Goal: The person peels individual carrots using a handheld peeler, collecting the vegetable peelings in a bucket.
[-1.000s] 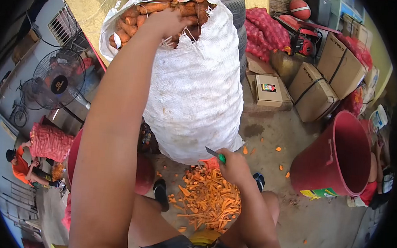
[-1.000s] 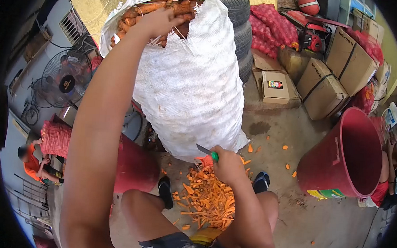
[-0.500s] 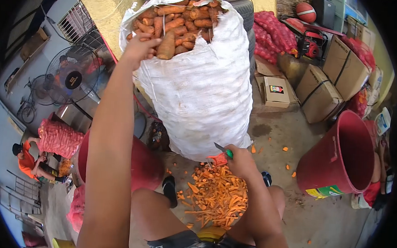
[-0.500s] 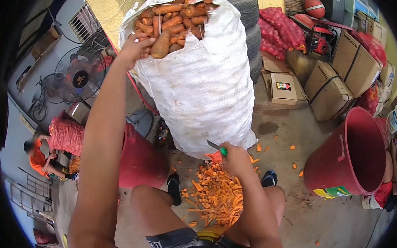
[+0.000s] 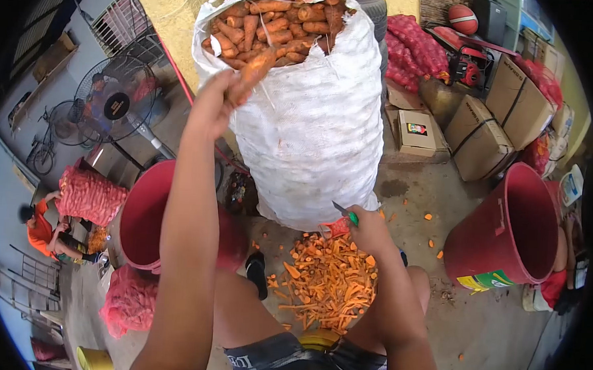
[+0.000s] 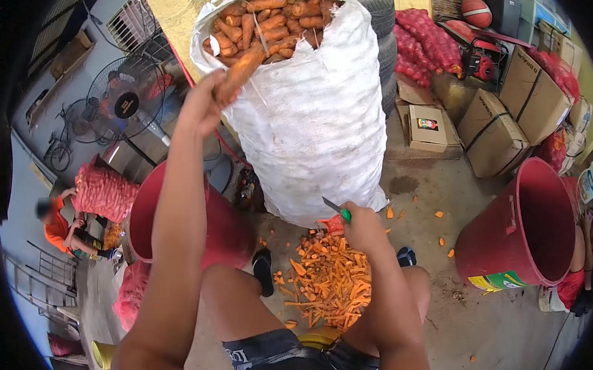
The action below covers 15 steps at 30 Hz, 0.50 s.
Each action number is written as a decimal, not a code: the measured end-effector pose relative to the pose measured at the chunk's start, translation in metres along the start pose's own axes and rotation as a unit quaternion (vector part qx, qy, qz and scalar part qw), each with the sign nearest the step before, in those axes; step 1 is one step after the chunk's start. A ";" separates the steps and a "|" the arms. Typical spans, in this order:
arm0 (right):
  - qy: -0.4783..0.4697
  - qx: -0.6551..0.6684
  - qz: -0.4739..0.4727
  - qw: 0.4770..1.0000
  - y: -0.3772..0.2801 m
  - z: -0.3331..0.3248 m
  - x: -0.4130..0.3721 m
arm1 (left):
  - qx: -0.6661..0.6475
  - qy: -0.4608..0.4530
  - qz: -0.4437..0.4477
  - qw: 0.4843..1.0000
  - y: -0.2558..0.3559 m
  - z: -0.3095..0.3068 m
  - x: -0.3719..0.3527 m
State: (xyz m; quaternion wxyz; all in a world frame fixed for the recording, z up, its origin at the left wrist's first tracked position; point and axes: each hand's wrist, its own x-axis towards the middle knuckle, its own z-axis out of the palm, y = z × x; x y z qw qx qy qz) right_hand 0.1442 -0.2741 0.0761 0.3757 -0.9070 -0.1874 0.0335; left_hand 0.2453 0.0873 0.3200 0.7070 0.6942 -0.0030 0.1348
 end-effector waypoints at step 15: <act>-0.084 0.034 -0.034 0.995 -0.040 0.052 -0.021 | -0.116 -0.047 -0.264 0.956 -0.220 0.038 -0.280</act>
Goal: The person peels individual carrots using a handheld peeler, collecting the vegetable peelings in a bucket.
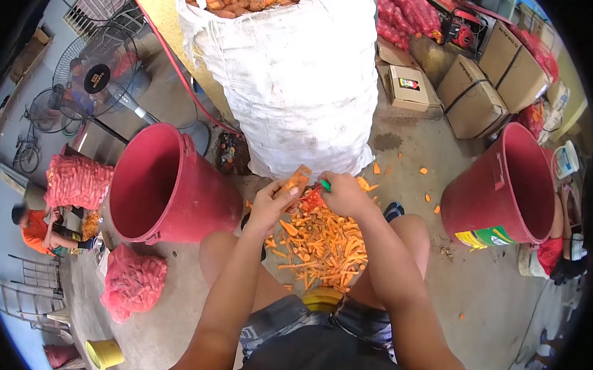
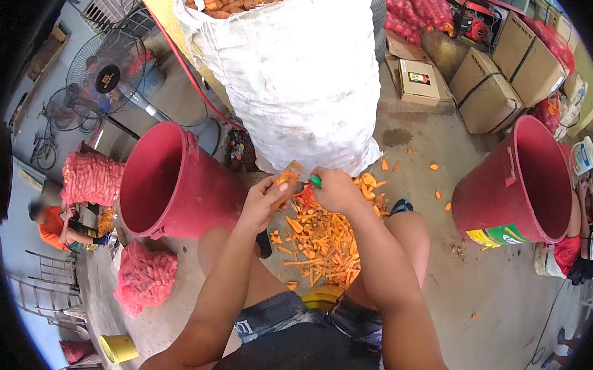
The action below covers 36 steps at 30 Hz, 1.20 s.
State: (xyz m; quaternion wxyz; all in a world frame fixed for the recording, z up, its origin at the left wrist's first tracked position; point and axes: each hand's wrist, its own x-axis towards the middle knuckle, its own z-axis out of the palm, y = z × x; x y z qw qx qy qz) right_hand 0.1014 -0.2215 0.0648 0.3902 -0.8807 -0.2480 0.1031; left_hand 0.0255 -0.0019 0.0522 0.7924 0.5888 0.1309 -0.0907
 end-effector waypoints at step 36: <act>-0.034 -0.191 0.055 0.980 0.001 0.060 -0.002 | -0.146 -0.091 -0.061 0.983 -0.022 -0.020 -0.038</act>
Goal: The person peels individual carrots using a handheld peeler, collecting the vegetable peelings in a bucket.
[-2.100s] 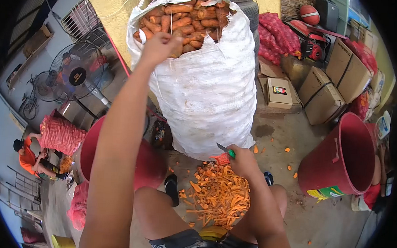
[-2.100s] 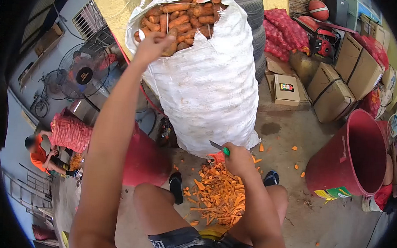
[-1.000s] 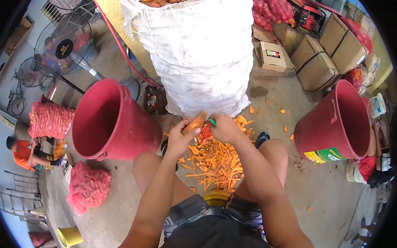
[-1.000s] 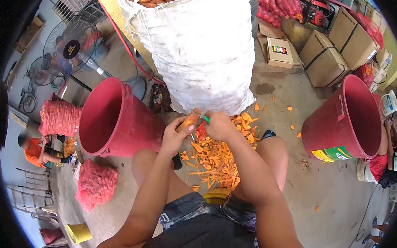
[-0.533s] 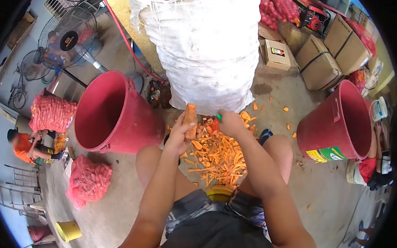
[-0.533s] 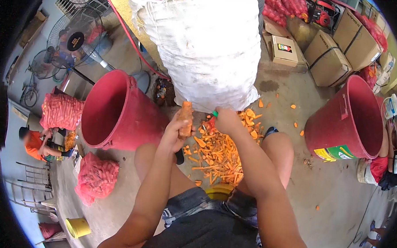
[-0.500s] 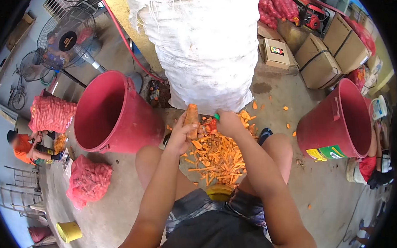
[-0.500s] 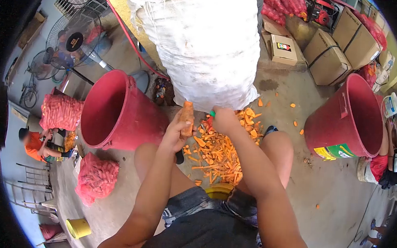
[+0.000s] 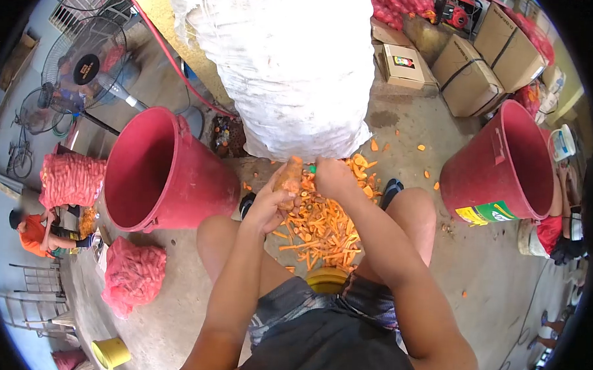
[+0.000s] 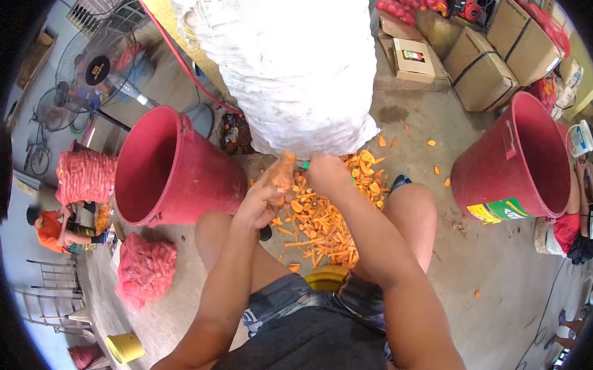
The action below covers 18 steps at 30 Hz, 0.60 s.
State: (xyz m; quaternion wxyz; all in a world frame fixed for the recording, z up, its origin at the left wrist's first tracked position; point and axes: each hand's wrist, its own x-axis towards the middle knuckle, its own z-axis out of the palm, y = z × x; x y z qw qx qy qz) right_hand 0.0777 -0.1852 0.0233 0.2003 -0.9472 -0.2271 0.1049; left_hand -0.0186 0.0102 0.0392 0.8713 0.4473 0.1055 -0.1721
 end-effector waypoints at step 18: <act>-0.118 -0.001 0.113 0.987 0.026 -0.002 0.018 | 0.102 0.023 0.004 0.995 -0.001 0.005 -0.007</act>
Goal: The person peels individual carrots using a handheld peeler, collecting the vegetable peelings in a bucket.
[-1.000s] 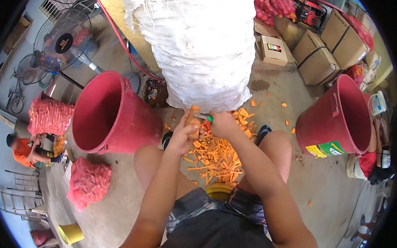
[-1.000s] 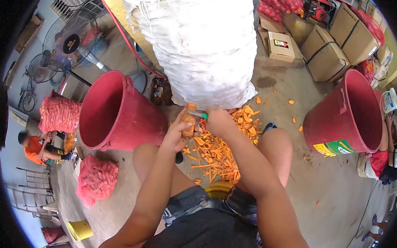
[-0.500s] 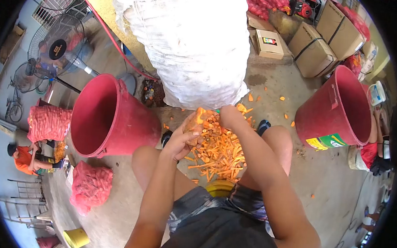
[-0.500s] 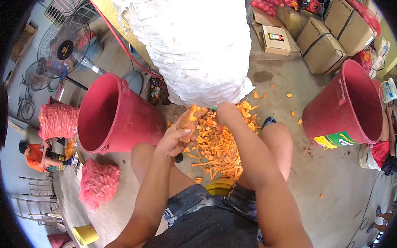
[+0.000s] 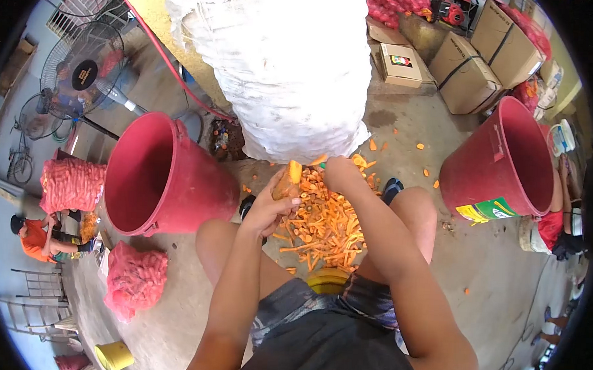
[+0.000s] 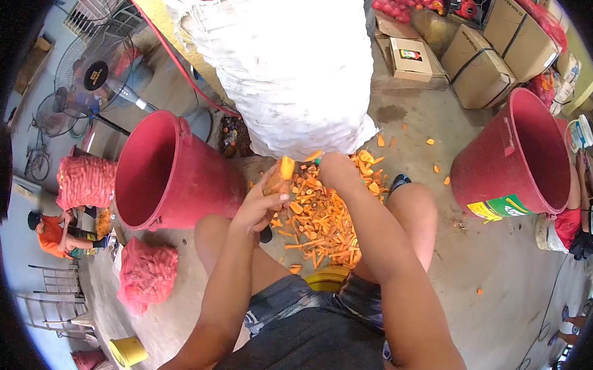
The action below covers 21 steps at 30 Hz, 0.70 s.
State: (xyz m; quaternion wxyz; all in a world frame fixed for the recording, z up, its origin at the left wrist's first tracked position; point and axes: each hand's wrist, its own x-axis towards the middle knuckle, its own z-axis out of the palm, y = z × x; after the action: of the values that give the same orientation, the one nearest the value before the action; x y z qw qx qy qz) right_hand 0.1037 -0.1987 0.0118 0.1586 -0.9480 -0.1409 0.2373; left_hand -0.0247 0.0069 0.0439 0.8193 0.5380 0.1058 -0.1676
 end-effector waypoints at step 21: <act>0.038 0.287 -0.133 0.948 -0.008 -0.002 -0.015 | -0.271 0.016 0.043 0.962 0.001 -0.024 0.020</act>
State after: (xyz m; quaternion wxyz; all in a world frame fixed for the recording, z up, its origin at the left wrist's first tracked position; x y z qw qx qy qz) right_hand 0.0902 -0.1966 0.0225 0.4591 -0.8434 -0.1854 0.2087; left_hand -0.0054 0.0259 0.0276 0.9389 0.3029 0.1373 -0.0886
